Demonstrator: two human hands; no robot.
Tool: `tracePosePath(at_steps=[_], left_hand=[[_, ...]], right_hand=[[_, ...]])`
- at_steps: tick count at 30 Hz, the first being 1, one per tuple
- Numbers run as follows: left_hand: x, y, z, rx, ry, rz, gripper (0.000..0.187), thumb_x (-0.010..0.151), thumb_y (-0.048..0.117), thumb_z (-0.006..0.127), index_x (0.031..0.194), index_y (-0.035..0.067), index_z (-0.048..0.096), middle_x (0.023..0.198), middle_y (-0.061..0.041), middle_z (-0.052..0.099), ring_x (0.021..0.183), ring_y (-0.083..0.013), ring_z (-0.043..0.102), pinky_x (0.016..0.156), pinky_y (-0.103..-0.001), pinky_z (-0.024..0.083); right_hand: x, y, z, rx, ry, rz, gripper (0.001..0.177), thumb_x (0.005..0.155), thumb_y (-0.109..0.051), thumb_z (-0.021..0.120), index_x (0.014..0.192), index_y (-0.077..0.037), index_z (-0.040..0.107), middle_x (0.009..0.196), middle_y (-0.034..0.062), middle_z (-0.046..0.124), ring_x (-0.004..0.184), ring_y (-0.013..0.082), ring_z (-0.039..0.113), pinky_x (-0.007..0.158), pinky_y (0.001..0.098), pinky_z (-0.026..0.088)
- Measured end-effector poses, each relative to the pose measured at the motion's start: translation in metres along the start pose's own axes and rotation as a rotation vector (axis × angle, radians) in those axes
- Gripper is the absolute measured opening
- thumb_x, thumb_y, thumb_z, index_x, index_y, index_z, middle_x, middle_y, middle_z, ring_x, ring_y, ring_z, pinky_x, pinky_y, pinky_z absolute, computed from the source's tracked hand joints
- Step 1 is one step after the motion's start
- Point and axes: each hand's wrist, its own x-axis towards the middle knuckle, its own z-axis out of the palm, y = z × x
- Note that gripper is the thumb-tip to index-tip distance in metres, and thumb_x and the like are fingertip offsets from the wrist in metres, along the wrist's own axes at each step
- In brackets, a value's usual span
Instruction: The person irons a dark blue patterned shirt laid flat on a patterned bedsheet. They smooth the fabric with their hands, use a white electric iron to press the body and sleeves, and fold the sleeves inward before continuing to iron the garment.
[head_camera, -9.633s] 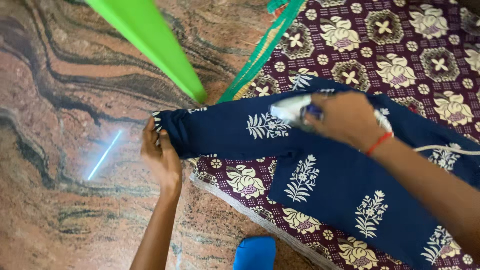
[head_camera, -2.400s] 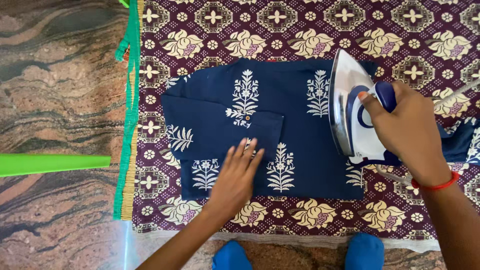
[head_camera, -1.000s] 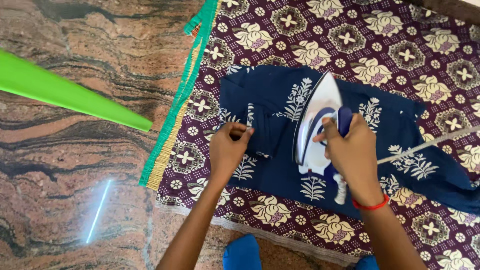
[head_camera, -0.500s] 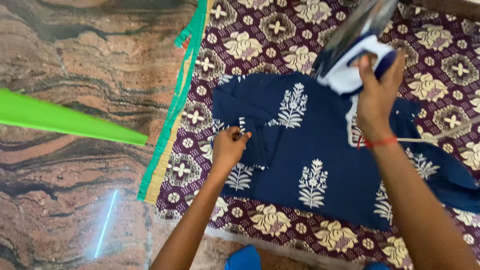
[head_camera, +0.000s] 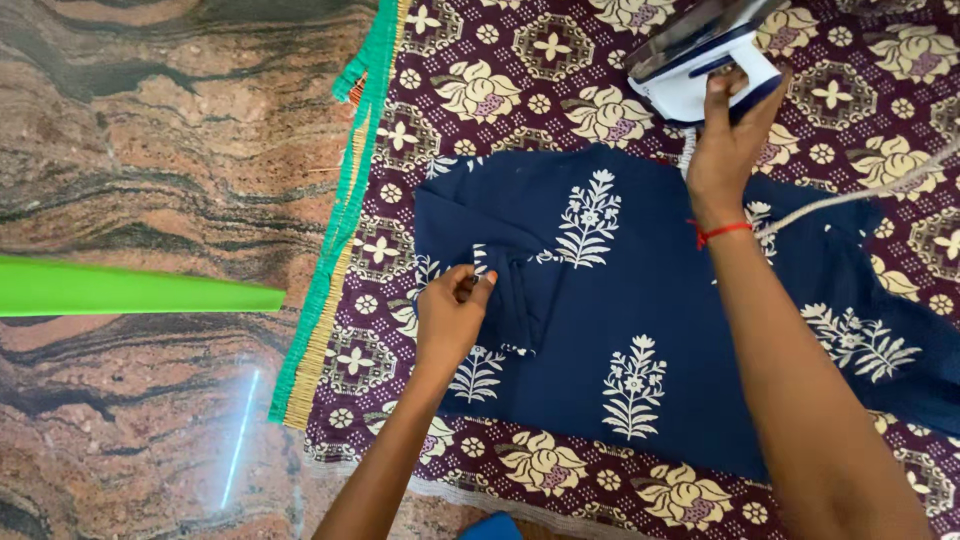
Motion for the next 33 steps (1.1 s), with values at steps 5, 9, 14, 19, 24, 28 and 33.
tracePosePath(at_steps=[5,9,14,19,24,28,33], left_hand=[[-0.002,0.008,0.002,0.005,0.026,-0.014,0.036,0.088,0.030,0.076,0.103,-0.003,0.075,0.072,-0.006,0.071,0.061,-0.0112,0.062,0.055,-0.026,0.048],[0.002,0.013,0.001,-0.004,0.020,-0.013,0.035,0.088,0.032,0.076,0.101,-0.001,0.076,0.070,-0.001,0.071,0.060,-0.0073,0.063,0.055,-0.023,0.047],[0.010,0.009,0.006,-0.222,-0.029,-0.104,0.028,0.094,0.028,0.073,0.094,0.000,0.075,0.060,0.004,0.055,0.053,-0.0044,0.044,0.048,-0.024,0.033],[0.007,0.000,0.010,-0.415,-0.097,-0.125,0.021,0.101,0.024,0.063,0.095,0.006,0.071,0.065,0.009,0.051,0.056,-0.0008,0.039,0.050,-0.021,0.031],[0.004,-0.003,0.005,-0.481,-0.199,-0.037,0.023,0.101,0.030,0.063,0.098,0.009,0.073,0.071,0.011,0.058,0.062,0.0013,0.046,0.056,-0.019,0.036],[0.006,-0.013,0.012,-0.483,-0.097,-0.018,0.037,0.103,0.038,0.062,0.085,0.007,0.071,0.066,0.010,0.046,0.059,-0.0007,0.036,0.051,-0.023,0.028],[0.013,-0.026,0.020,-0.355,-0.011,0.072,0.046,0.107,0.039,0.062,0.078,0.003,0.061,0.066,0.009,0.039,0.061,-0.0027,0.031,0.052,-0.026,0.024]], right_hand=[[0.000,-0.028,-0.003,0.040,-0.099,0.043,0.063,0.117,-0.007,0.067,0.160,0.003,0.022,0.124,0.0059,0.058,0.117,0.0150,0.055,0.116,0.0275,0.042],[-0.001,-0.068,-0.002,-0.056,-0.095,0.084,0.052,0.111,-0.011,0.072,0.143,0.001,0.033,0.124,0.0031,0.059,0.118,0.0125,0.058,0.105,0.0306,0.050],[-0.079,-0.131,0.006,-0.105,0.172,0.147,0.015,0.123,-0.016,0.058,0.118,-0.003,0.053,0.107,0.0067,0.070,0.081,0.0110,0.064,0.069,0.0250,0.056],[-0.156,-0.192,0.049,-0.093,-0.472,0.696,0.028,0.097,-0.027,0.066,0.101,-0.002,0.079,0.081,0.0063,0.079,0.072,0.0110,0.077,0.061,0.0263,0.061],[-0.156,-0.208,0.075,-0.286,-0.397,0.789,0.039,0.090,-0.040,0.076,0.095,-0.001,0.081,0.076,0.0086,0.078,0.067,0.0154,0.074,0.062,0.0277,0.058],[-0.160,-0.202,0.087,-0.197,-0.249,0.774,0.039,0.087,-0.041,0.076,0.097,-0.003,0.079,0.075,0.0047,0.076,0.064,0.0104,0.074,0.059,0.0258,0.060],[-0.170,-0.201,0.091,-0.206,-0.235,0.851,0.037,0.088,-0.040,0.078,0.096,-0.003,0.081,0.073,0.0024,0.071,0.063,0.0077,0.064,0.058,0.0261,0.056]])
